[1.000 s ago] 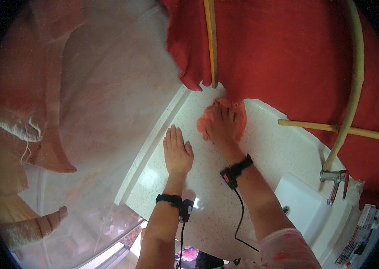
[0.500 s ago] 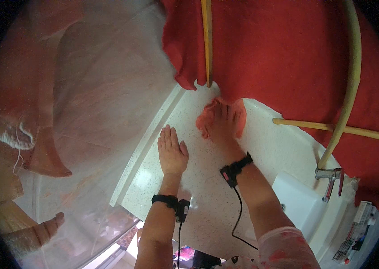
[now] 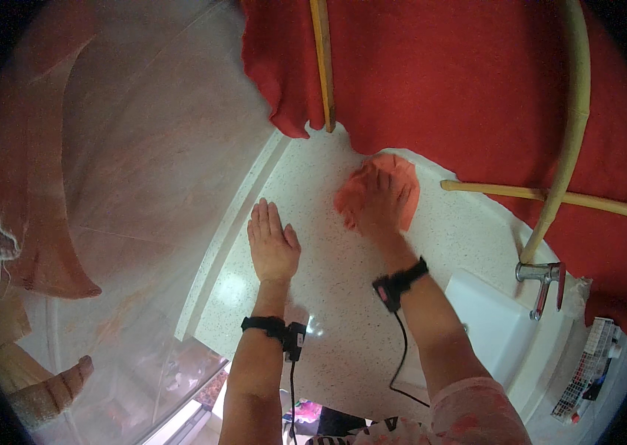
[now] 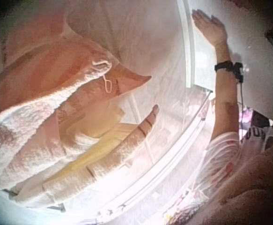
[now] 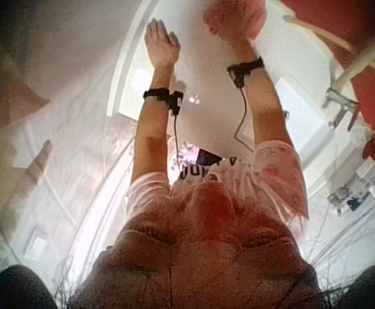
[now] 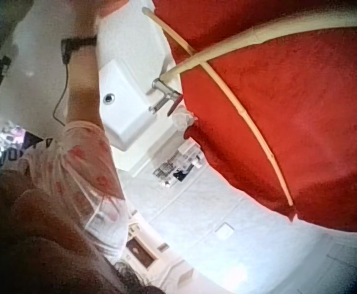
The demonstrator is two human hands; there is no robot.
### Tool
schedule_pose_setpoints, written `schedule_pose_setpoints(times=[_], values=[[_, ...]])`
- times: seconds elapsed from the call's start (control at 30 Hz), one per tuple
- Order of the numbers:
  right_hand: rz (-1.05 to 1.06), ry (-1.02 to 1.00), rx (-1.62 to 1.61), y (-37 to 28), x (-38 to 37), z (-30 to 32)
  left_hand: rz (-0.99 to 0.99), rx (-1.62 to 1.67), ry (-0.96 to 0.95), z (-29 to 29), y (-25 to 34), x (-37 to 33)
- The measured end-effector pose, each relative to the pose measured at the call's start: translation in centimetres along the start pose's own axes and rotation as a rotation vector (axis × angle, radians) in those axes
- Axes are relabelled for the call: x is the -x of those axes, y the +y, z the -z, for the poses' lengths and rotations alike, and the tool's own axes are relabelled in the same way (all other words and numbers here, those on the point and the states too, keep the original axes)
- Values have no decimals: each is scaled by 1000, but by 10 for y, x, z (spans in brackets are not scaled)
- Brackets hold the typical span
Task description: The person wipes the bathroom sink and faucet with a pink cloth, rinses the cloth in water, and continues wiping the countertop and sink basin.
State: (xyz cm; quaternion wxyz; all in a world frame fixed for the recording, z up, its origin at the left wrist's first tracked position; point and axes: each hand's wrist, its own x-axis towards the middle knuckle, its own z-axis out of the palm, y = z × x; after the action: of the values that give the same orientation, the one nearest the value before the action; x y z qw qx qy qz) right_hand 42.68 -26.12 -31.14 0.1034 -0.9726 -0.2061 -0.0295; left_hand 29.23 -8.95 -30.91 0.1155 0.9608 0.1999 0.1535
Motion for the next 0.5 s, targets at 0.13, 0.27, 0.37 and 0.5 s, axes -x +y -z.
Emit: schedule_pose_setpoints(times=[0.13,0.27,0.37,0.5], values=[[-146,54,-8,13,-15,-6,-35,-17,12,-3,6,-3],[-8,91,-47,8,65,-30,4,-2,1,0,0,-1],[-22,-207,77,-11,85,15,-3,-2,34,6,-8,3],[-138,-253,154,13,8,29,-28,8,23,3,3,-3]])
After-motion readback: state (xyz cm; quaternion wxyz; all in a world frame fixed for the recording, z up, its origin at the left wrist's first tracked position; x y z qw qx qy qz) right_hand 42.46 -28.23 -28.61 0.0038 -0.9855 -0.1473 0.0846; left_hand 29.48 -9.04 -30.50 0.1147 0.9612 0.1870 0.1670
